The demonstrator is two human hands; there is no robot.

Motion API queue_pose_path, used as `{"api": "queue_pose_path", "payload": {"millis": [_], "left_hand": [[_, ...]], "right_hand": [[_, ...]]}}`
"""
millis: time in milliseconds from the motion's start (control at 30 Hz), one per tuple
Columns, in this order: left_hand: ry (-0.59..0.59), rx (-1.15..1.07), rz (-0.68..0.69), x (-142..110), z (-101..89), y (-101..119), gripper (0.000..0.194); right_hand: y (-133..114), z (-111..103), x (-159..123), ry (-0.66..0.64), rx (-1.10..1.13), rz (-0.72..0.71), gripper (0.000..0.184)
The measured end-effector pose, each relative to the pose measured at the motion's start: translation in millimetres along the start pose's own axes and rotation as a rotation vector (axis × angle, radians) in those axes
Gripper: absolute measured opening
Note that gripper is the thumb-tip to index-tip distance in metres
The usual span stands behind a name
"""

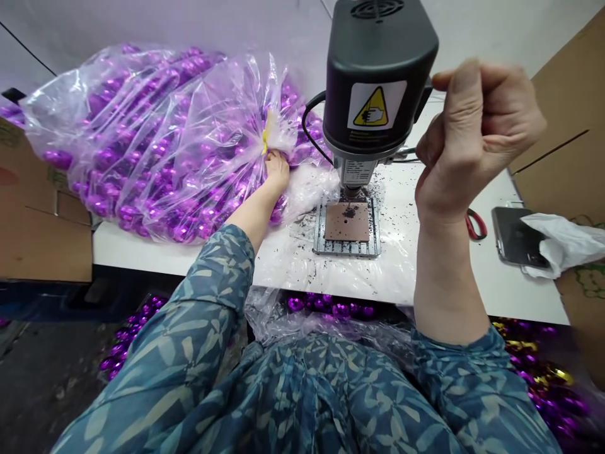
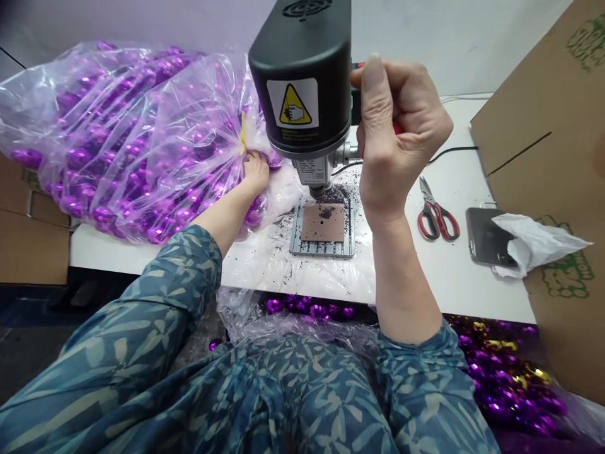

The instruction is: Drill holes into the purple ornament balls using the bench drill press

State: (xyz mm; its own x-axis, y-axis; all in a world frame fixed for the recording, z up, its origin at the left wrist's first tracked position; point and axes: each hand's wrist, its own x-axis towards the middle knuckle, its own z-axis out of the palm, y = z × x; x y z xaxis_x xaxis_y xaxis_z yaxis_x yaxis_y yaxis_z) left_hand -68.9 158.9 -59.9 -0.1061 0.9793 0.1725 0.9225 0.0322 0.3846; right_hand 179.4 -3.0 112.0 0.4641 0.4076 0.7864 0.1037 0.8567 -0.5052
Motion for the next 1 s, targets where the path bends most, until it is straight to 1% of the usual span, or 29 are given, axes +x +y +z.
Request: {"api": "queue_pose_path", "payload": {"millis": [133, 200, 267, 333, 400, 467, 533, 633, 700, 767, 833, 933, 1000], "left_hand": [[-0.061, 0.022, 0.014, 1.0, -5.4, 1.8, 0.048], [-0.077, 0.010, 0.043, -2.6, -12.5, 1.8, 0.042], [-0.080, -0.031, 0.091, -11.6, -21.7, -0.3, 0.040], [-0.065, -0.187, 0.172, -27.6, -32.2, -4.2, 0.041], [-0.072, -0.463, 0.232, -49.8, -42.6, -8.1, 0.042], [-0.144, -0.736, 0.236, -75.8, -50.7, -9.9, 0.044], [-0.271, -0.933, 0.224, -102.3, -54.2, -8.1, 0.046], [-0.491, -1.120, 0.210, -136.7, -48.1, 1.6, 0.048], [-0.587, -1.198, 0.164, -153.2, -37.4, 11.1, 0.052], [-0.609, -1.242, 0.102, -163.5, -24.6, 20.6, 0.056], [-0.595, -1.254, 0.065, -167.9, -12.6, 28.3, 0.059], [-0.579, -1.229, 0.088, -166.7, 0.8, 35.1, 0.060], [-0.544, -1.201, 0.113, -163.6, 6.8, 37.4, 0.060]], "right_hand": [[-1.6, 0.4, -2.6, 0.004, 0.034, -0.018, 0.034], [-0.4, 0.1, -3.0, 0.009, 0.053, -0.034, 0.033], [1.2, -0.6, -3.0, 0.005, 0.044, -0.029, 0.032], [1.9, -1.0, -3.1, 0.006, 0.038, -0.026, 0.032], [1.0, -0.8, -3.6, 0.005, 0.031, -0.014, 0.033], [-1.1, 0.3, -4.0, 0.013, 0.024, -0.001, 0.036], [-3.1, 1.9, -4.1, 0.020, 0.018, 0.006, 0.039], [-3.8, 4.3, -3.5, 0.029, -0.017, -0.005, 0.046], [-2.8, 5.3, -3.1, 0.015, -0.068, -0.005, 0.052], [-1.4, 5.6, -3.2, 0.001, -0.106, -0.002, 0.056], [-0.5, 5.4, -3.6, -0.015, -0.125, 0.005, 0.056], [-0.4, 4.7, -4.3, -0.010, -0.128, 0.011, 0.057], [-1.4, 4.4, -4.9, -0.002, -0.134, 0.017, 0.059]]}}
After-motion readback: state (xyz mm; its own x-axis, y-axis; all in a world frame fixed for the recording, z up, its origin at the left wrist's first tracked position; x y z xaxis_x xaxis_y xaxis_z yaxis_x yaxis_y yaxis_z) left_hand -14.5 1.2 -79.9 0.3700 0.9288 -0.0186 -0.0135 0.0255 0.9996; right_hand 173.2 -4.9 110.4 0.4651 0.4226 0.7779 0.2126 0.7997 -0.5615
